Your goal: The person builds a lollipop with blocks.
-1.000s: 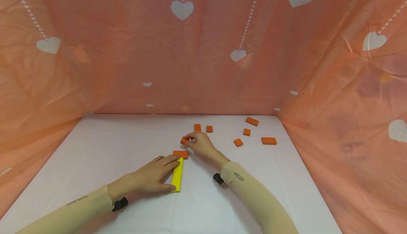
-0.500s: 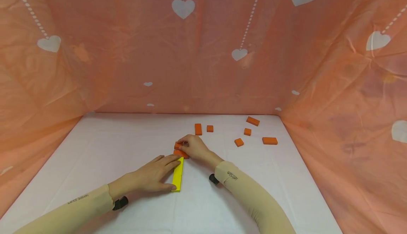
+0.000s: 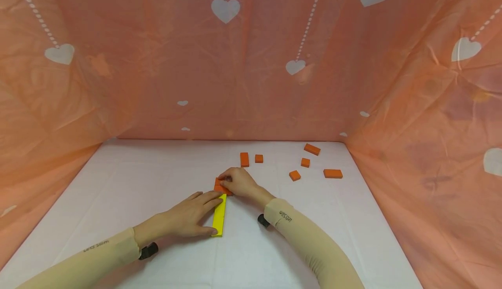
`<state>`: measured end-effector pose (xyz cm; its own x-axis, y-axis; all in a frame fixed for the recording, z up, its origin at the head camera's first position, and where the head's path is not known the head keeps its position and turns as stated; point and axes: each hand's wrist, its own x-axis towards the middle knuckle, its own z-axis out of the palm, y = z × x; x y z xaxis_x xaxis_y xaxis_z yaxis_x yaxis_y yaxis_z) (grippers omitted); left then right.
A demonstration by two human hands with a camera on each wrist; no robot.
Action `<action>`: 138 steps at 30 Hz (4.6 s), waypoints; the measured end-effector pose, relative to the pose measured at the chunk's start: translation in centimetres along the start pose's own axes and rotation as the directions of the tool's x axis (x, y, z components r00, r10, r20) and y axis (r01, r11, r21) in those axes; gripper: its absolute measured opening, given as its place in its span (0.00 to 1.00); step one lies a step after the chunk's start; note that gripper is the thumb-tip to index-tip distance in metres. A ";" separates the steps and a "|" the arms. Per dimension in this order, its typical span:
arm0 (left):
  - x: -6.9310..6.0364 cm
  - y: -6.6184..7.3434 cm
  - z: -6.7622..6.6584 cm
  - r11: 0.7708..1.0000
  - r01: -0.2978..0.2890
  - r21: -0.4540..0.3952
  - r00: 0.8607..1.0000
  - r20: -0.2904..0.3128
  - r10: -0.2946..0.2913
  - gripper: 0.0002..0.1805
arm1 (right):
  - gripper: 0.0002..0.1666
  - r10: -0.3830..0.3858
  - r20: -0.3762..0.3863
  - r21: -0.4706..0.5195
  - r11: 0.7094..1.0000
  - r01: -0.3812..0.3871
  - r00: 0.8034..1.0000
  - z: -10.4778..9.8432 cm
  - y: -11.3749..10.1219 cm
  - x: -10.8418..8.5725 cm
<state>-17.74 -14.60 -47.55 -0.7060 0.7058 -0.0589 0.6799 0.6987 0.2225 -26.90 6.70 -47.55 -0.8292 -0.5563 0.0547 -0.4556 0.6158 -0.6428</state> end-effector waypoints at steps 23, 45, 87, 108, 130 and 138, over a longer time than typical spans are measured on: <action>0.0 0.0 0.0 1.000 -0.007 0.002 1.000 -0.010 0.007 0.47 | 0.21 0.110 -0.126 0.127 0.987 -0.094 0.986 -1.7 0.4 -0.7; 0.1 0.0 0.1 1.000 0.021 -0.003 1.000 0.014 -0.021 0.48 | 0.23 0.233 -0.304 0.058 0.972 -0.226 0.924 -7.7 7.1 -0.6; -0.1 0.1 -0.1 1.000 0.018 0.004 1.000 0.018 -0.018 0.49 | 0.16 0.130 -0.281 0.027 0.991 -0.128 0.951 -7.0 5.7 -0.7; -0.1 -0.1 0.0 1.000 0.010 0.012 1.000 0.008 -0.010 0.48 | 0.13 -0.010 -0.137 0.001 1.000 0.011 0.991 -2.5 1.5 -1.8; 0.0 -0.1 -0.2 1.000 -0.007 0.003 1.000 0.001 0.007 0.48 | 0.13 -0.041 -0.037 -0.114 0.993 0.036 0.998 -0.8 1.3 -0.9; 0.0 -0.2 -0.1 1.000 -0.006 0.015 1.000 0.005 0.006 0.49 | 0.14 -0.039 -0.044 -0.112 0.993 0.034 0.998 -0.6 1.3 -0.9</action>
<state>-17.87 -14.71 -47.51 -0.7006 0.7108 -0.0624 0.6873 0.6957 0.2087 -26.94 8.36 -47.93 -0.8241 -0.5550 0.1132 -0.5168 0.6551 -0.5511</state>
